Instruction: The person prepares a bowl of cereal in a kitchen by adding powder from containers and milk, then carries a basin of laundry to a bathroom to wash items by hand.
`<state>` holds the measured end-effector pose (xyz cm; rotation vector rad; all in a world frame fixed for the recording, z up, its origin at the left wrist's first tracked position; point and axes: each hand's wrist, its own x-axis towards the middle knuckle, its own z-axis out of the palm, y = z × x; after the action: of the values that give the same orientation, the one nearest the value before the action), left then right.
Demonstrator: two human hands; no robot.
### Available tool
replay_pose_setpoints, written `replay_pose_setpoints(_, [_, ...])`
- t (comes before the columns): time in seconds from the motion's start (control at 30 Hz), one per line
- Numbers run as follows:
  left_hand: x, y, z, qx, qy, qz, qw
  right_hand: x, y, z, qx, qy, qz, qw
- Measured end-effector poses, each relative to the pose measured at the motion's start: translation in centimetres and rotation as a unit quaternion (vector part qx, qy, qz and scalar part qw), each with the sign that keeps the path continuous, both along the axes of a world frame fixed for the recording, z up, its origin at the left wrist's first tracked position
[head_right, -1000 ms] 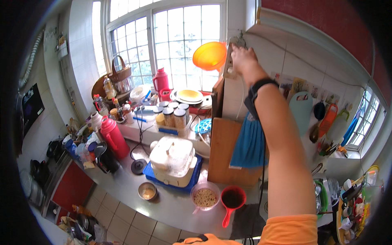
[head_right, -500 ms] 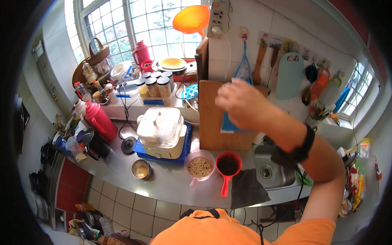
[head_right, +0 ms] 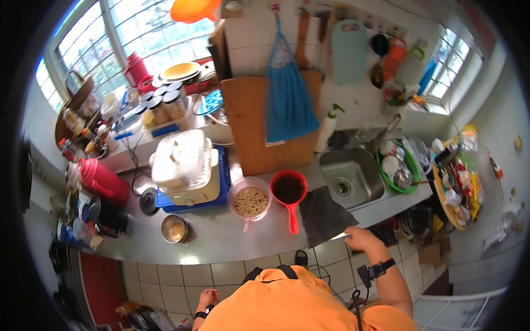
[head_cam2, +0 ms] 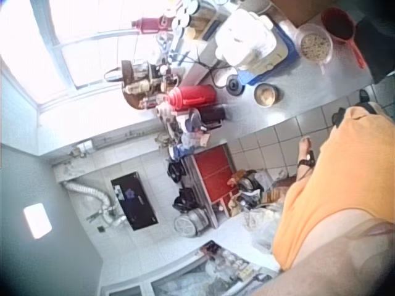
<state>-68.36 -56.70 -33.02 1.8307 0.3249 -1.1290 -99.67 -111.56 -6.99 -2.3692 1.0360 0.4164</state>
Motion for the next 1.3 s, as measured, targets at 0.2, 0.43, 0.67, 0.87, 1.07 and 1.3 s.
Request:
replay_pose_setpoints(0.2, [0.8, -3.4, 5.7, 0.074, -0.033, -0.412, 0.908, -10.0, 8.0, -4.9, 0.147, 0.017, -0.24, 0.959])
replay_pose_setpoints(0.43, [2.6, -9.1, 3.4, 0.091, 0.022, -0.511, 0.854, -19.3, 13.0, -5.2, 0.192, -0.083, -0.4, 0.893])
replay_pose_setpoints(0.67, [-0.7, -18.9, 1.1, 0.049, -0.008, -0.535, 0.843, -27.7, 12.6, -8.3, 0.191, -0.163, -0.483, 0.839])
replay_pose_setpoints(0.87, [-4.1, -26.0, -13.2, 0.096, -0.187, -0.902, 0.377, -34.9, 10.5, -9.3, 0.15, -0.245, -0.494, 0.821])
replay_pose_setpoints(1.07, [-16.7, -40.3, 4.2, -0.116, -0.173, -0.857, 0.471, -43.5, 13.2, -11.9, 0.108, -0.293, -0.626, 0.715])
replay_pose_setpoints(1.3, [-26.5, -56.9, 8.4, -0.026, 0.011, -0.717, 0.696, -44.5, 14.1, -11.8, 0.151, -0.39, -0.698, 0.581])
